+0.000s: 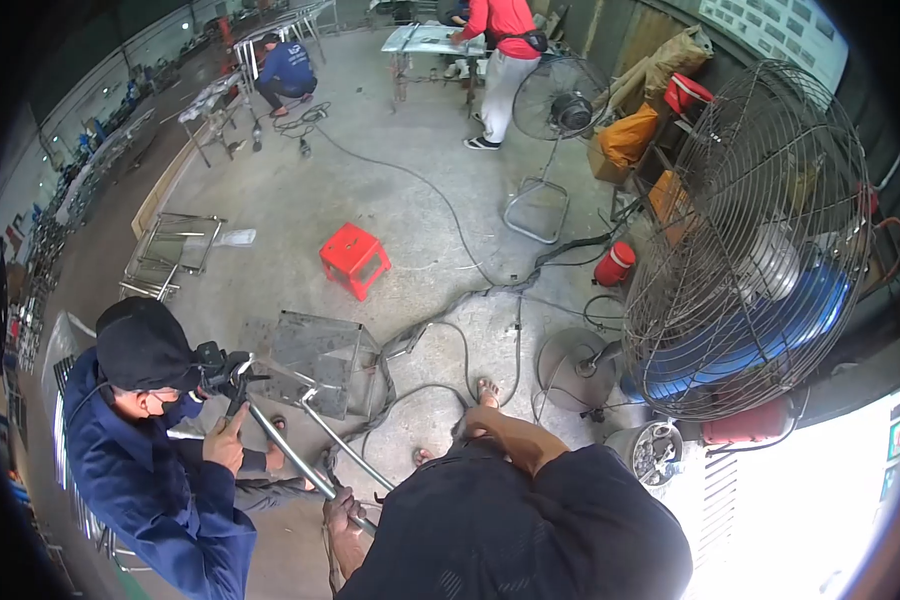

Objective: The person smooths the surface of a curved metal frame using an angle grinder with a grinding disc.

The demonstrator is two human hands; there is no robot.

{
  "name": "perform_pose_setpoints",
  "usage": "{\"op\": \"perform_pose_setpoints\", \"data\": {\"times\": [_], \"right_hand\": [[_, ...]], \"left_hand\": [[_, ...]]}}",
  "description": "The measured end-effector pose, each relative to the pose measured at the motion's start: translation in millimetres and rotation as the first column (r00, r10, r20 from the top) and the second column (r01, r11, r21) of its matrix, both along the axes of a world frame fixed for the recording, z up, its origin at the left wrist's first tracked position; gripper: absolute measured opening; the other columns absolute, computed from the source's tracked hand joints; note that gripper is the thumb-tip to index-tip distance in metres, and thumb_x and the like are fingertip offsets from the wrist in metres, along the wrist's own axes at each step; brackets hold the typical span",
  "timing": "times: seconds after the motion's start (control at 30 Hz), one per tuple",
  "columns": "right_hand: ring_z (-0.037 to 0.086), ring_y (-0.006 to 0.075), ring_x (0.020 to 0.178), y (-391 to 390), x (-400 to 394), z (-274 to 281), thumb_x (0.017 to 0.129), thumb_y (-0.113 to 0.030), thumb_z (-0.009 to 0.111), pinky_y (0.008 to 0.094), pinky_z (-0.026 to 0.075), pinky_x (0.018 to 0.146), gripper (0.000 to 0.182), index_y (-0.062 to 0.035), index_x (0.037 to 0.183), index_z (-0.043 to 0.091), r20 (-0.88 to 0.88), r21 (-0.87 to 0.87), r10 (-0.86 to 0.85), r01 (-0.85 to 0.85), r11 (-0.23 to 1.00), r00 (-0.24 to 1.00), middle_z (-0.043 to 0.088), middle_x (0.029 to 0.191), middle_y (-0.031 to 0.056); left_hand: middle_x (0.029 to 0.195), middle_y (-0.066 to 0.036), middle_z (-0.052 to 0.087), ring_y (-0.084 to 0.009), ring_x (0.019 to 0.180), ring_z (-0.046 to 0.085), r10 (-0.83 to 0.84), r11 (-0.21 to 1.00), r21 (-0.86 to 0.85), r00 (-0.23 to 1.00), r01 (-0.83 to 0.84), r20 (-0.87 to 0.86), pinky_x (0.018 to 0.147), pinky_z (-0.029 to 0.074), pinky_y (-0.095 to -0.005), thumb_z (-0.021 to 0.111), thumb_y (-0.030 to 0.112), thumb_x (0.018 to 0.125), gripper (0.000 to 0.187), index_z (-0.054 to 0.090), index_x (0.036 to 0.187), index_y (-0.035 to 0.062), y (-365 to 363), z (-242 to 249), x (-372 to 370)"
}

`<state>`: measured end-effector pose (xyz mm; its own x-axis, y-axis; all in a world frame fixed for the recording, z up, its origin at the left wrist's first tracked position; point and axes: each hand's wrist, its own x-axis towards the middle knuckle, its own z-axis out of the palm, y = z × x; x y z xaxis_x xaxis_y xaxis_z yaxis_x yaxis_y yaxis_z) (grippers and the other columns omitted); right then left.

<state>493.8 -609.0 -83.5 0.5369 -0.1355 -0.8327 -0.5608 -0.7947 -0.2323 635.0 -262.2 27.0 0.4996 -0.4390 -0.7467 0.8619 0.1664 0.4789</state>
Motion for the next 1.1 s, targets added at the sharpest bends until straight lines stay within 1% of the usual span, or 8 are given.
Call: {"op": "perform_pose_setpoints", "data": {"times": [0.27, 0.37, 0.4, 0.47, 0.6, 0.67, 0.83, 1.1], "right_hand": [[0.061, 0.0329, 0.095, -28.3, -62.7, -63.8, 0.072, -0.050, 0.061, 0.0384, 0.047, 0.082, 0.056, -0.0019, 0.100, 0.066, 0.001, -0.110, -0.319, 0.317, 0.942, 0.948, 0.063, 0.103, 0.0196], [0.059, 0.0324, 0.099, 0.4, -51.3, 6.9, 0.073, -0.053, 0.058, 0.0374, 0.046, 0.083, 0.060, -0.0023, 0.104, 0.064, 0.086, -0.150, -0.488, 0.495, 0.856, 0.869, 0.062, 0.106, 0.0194], [0.059, 0.0324, 0.099, -0.9, -44.6, 20.9, 0.073, -0.053, 0.058, 0.0374, 0.046, 0.083, 0.060, -0.0023, 0.104, 0.064, 0.086, -0.156, -0.496, 0.503, 0.850, 0.864, 0.062, 0.106, 0.0194], [0.058, 0.0326, 0.102, -6.7, -33.3, 39.1, 0.072, -0.052, 0.059, 0.0380, 0.046, 0.085, 0.060, -0.0024, 0.105, 0.064, -0.070, -0.003, -0.289, 0.290, 0.957, 0.955, 0.061, 0.108, 0.0192], [0.057, 0.0321, 0.104, -8.5, -30.8, 40.8, 0.074, -0.050, 0.057, 0.0380, 0.045, 0.087, 0.059, -0.0023, 0.107, 0.063, -0.089, -0.031, -0.310, 0.309, 0.951, 0.946, 0.060, 0.110, 0.0186], [0.056, 0.0318, 0.106, -9.6, -29.6, 42.2, 0.075, -0.049, 0.056, 0.0381, 0.044, 0.088, 0.058, -0.0023, 0.108, 0.062, -0.086, -0.043, -0.329, 0.326, 0.944, 0.940, 0.059, 0.112, 0.0182], [0.054, 0.0311, 0.109, -11.7, -27.8, 42.8, 0.077, -0.046, 0.052, 0.0381, 0.042, 0.090, 0.055, -0.0022, 0.110, 0.061, -0.117, -0.040, -0.366, 0.364, 0.931, 0.923, 0.058, 0.115, 0.0172], [0.050, 0.0298, 0.115, -9.4, -27.4, 45.1, 0.081, -0.041, 0.047, 0.0383, 0.040, 0.094, 0.052, -0.0021, 0.114, 0.058, -0.132, -0.014, -0.317, 0.318, 0.948, 0.939, 0.055, 0.121, 0.0157]], "left_hand": [[0.046, 0.002, 0.030, -0.0119, 0.033, 0.033, -0.006, 1.000, 0.007, 1.000, 0.006, -0.006, 0.032, 0.034, -0.0302, 0.057, 0.001, 0.080, 0.018, 0.045, 0.077, 0.0138, 0.9, -8.4, 1.2], [0.047, 0.003, 0.030, -0.0114, 0.035, 0.034, -0.029, 0.999, -0.024, 1.000, 0.029, 0.000, 0.034, 0.034, -0.0301, 0.059, 0.002, 0.079, 0.018, 0.046, 0.078, 0.0144, 8.7, -18.5, 2.5], [0.047, 0.003, 0.031, -0.0113, 0.035, 0.035, -0.023, 1.000, -0.014, 0.999, 0.022, -0.023, 0.034, 0.034, -0.0298, 0.060, 0.003, 0.078, 0.018, 0.046, 0.079, 0.0145, 2.9, -11.8, 2.4], [0.048, 0.003, 0.031, -0.0112, 0.036, 0.035, -0.034, 0.999, 0.004, 0.999, 0.034, -0.021, 0.035, 0.034, -0.0293, 0.060, 0.003, 0.078, 0.018, 0.047, 0.079, 0.0147, 3.3, -11.0, 3.0], [0.047, 0.003, 0.033, -0.0106, 0.036, 0.036, -0.042, 0.999, 0.007, 0.998, 0.043, -0.039, 0.034, 0.035, -0.0289, 0.062, 0.005, 0.077, 0.018, 0.046, 0.078, 0.0153, 6.7, -13.6, 1.8], [0.047, 0.003, 0.032, -0.0095, 0.033, 0.035, -0.080, 0.997, -0.010, 0.996, 0.080, -0.026, 0.032, 0.036, -0.0264, 0.058, 0.006, 0.081, 0.014, 0.049, 0.069, 0.0078, 2.3, -6.5, 7.3], [0.050, 0.002, 0.033, -0.0090, 0.036, 0.037, -0.063, 0.998, -0.026, 0.998, 0.062, -0.029, 0.032, 0.036, -0.0260, 0.061, 0.006, 0.077, 0.012, 0.051, 0.071, 0.0046, 6.9, -14.0, 9.6], [0.050, 0.003, 0.033, -0.0096, 0.037, 0.036, -0.045, 0.999, 0.021, 0.998, 0.044, 0.035, 0.037, 0.037, -0.0274, 0.062, 0.006, 0.076, 0.016, 0.049, 0.070, 0.0112, 0.4, 2.2, 0.7]]}}
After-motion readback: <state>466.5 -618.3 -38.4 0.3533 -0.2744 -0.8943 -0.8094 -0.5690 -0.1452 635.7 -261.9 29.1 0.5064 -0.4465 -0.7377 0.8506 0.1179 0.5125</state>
